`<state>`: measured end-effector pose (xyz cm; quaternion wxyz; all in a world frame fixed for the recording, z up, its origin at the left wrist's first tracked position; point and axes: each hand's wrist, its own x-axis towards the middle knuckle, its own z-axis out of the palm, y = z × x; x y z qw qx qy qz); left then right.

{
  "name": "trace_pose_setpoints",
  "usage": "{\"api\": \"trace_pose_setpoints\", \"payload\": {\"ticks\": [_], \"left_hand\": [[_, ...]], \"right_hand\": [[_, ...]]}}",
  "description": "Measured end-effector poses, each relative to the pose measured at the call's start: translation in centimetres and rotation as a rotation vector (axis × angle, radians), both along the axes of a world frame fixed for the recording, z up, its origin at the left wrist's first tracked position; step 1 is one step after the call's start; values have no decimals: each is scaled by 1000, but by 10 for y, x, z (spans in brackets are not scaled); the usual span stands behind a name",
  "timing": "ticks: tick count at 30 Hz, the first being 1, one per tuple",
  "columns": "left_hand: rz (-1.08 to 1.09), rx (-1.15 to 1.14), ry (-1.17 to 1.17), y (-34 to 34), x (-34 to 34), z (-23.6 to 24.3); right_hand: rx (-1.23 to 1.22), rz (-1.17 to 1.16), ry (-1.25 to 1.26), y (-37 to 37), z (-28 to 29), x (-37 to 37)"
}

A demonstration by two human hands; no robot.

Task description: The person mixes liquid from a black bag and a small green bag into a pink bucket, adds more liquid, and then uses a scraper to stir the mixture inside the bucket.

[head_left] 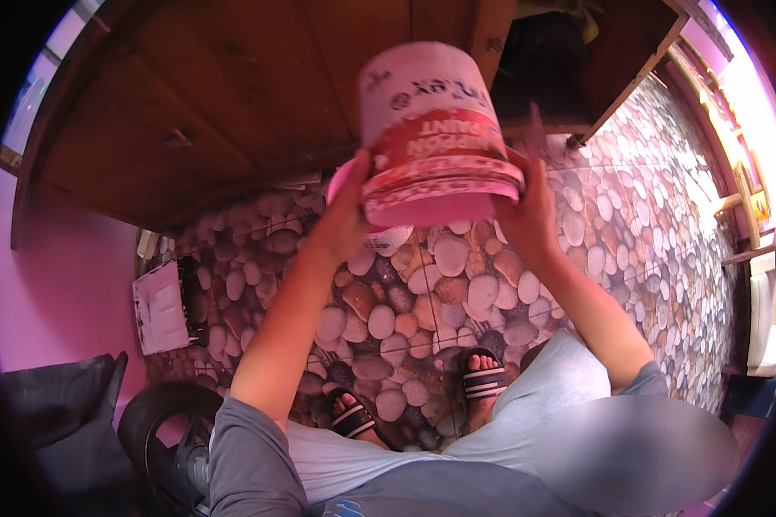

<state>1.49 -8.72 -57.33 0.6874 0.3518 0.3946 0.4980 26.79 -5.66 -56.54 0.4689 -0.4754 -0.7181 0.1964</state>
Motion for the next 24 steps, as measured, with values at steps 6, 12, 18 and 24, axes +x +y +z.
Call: {"api": "trace_pose_setpoints", "payload": {"ticks": [6, 12, 18, 24], "left_hand": [[381, 373, 122, 7, -73, -30], [497, 446, 319, -4, -86, -52], [468, 469, 381, -2, -73, -52], [328, 284, -13, -14, -11, 0]], "right_hand": [[41, 163, -302, 50, -2, -71], [142, 246, -204, 65, -31, -98], [0, 116, -209, 56, -5, -80], [88, 127, -395, 49, 73, -16]]}}
